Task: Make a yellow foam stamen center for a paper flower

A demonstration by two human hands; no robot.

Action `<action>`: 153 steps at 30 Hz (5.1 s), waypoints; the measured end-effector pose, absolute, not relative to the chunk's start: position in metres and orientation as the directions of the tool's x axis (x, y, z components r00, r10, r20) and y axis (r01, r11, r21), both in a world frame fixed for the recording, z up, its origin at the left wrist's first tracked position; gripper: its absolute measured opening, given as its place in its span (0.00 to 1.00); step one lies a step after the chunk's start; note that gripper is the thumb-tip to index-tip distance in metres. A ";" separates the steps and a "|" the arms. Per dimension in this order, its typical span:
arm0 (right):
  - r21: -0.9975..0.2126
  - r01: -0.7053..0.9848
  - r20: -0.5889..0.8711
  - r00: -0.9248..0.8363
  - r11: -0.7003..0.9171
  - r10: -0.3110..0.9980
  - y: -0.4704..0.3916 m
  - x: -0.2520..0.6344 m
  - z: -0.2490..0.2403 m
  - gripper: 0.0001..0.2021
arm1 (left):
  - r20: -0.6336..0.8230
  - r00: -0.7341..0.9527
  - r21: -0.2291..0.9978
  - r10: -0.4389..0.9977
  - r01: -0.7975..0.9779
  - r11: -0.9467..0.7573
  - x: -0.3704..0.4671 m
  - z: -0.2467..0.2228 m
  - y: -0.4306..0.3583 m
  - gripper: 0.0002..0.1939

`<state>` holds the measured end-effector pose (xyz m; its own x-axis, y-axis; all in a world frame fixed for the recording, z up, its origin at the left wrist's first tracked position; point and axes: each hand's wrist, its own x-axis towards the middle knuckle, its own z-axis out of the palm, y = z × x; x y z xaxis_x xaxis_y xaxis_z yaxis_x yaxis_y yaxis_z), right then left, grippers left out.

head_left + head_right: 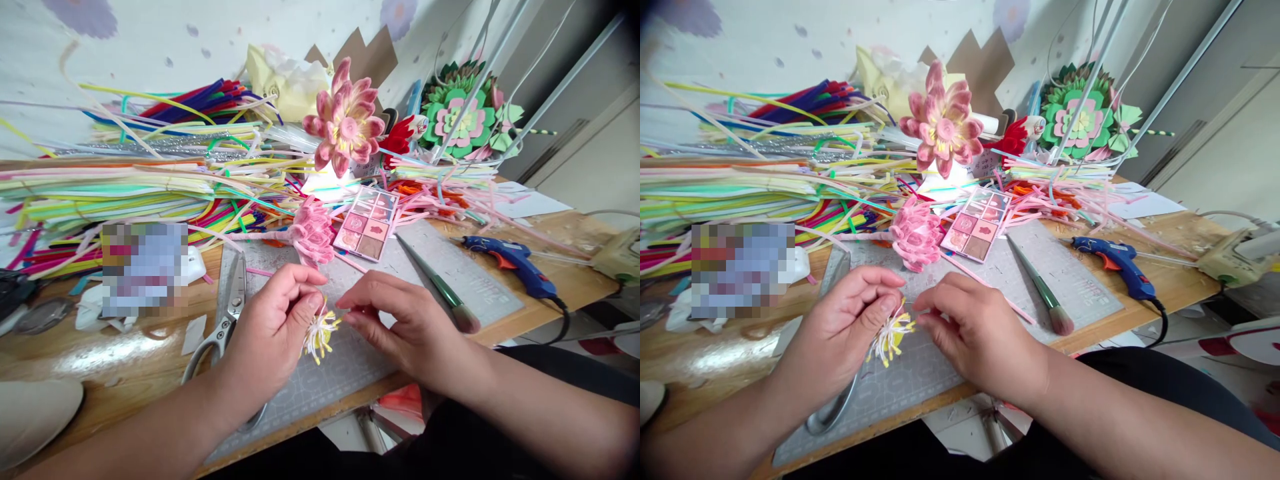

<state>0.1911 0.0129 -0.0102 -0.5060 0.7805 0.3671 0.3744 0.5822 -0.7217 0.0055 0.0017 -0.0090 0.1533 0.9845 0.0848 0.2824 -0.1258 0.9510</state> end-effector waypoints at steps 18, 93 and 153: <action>-0.766 0.296 0.393 -0.485 0.570 0.781 0.016 0.190 -0.001 0.03 | 0.057 0.163 0.955 0.985 0.279 -0.101 0.004 -0.008 0.001 0.04; -0.979 0.118 -0.202 -0.442 -0.167 0.874 0.021 0.195 -0.008 0.04 | -0.217 0.302 0.945 0.928 -0.172 0.277 0.000 -0.011 0.009 0.04; -0.987 -0.030 -0.133 -0.380 -0.156 0.915 0.007 0.158 -0.031 0.34 | -0.012 0.189 1.000 0.982 0.008 0.010 0.002 -0.007 0.004 0.06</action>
<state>0.1578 0.0073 -0.0307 -0.3799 0.9154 -0.1332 -0.0299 -0.1560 -0.9873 0.0017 0.0035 -0.0070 0.1891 0.9819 -0.0116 0.0082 0.0102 0.9999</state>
